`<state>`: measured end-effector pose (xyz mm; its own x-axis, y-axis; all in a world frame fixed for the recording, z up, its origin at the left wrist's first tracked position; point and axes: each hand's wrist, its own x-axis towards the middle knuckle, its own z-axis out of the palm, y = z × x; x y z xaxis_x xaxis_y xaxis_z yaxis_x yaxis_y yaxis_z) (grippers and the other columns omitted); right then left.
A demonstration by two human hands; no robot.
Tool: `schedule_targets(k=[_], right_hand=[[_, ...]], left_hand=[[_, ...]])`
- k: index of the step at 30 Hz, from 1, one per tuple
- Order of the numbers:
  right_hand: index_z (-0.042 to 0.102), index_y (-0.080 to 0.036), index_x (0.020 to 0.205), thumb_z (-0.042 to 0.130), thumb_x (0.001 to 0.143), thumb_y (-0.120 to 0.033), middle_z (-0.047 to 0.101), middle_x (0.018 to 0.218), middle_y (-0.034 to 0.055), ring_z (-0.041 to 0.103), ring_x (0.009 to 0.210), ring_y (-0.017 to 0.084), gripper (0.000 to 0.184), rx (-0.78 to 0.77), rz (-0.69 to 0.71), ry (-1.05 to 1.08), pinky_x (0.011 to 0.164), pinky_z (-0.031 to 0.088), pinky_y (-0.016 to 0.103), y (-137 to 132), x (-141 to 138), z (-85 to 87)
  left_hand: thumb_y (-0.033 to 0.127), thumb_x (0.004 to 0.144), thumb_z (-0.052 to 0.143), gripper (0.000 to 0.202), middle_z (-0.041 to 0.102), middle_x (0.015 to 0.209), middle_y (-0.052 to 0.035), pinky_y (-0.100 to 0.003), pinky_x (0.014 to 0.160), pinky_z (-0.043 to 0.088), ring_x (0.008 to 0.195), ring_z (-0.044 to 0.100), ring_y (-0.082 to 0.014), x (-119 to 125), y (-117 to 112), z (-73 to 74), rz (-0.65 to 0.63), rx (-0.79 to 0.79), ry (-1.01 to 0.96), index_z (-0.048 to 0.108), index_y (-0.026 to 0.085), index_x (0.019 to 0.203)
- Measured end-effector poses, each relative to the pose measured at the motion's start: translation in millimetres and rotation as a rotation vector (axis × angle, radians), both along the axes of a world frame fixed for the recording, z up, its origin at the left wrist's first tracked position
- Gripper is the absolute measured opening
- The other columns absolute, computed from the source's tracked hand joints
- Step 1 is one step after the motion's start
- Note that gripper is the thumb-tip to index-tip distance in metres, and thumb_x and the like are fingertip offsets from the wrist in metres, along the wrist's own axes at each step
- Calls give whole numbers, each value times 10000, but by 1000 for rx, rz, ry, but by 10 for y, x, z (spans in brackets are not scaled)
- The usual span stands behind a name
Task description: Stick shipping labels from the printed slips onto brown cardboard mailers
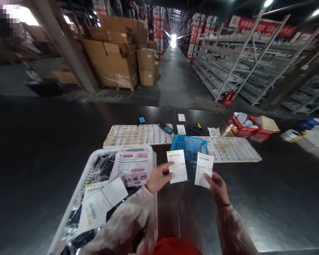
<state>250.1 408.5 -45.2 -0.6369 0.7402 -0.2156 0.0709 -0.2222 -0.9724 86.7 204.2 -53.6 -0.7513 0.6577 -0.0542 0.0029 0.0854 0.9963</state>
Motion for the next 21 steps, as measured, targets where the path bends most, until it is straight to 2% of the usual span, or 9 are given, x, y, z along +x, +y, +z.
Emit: schedule_targets(k=[10, 14, 21], right_hand=[[702, -190, 836, 868, 551, -521, 754, 868, 67, 654, 686, 223, 467, 9, 18, 0, 611, 515, 338, -21, 5, -19], [695, -191, 898, 827, 630, -528, 748, 842, 68, 651, 687, 229, 450, -1, 103, 3, 620, 509, 347, -103, -49, -53], [695, -196, 909, 769, 682, -581, 736, 877, 64, 628, 744, 226, 453, 134, 222, -32, 671, 493, 346, -260, -195, -101]], left_hand=[[129, 697, 631, 488, 769, 973, -68, -305, 794, 569, 851, 714, -205, -8, 6, -13, 7, -37, 37, 664, 126, 1184], [138, 700, 611, 488, 763, 992, -79, -310, 815, 562, 879, 711, -213, -11, 15, -50, -3, -30, 39, 664, 123, 1185], [158, 720, 591, 466, 759, 913, -71, -312, 773, 547, 808, 699, -206, 21, 32, -101, -37, -79, 118, 670, 119, 1177]])
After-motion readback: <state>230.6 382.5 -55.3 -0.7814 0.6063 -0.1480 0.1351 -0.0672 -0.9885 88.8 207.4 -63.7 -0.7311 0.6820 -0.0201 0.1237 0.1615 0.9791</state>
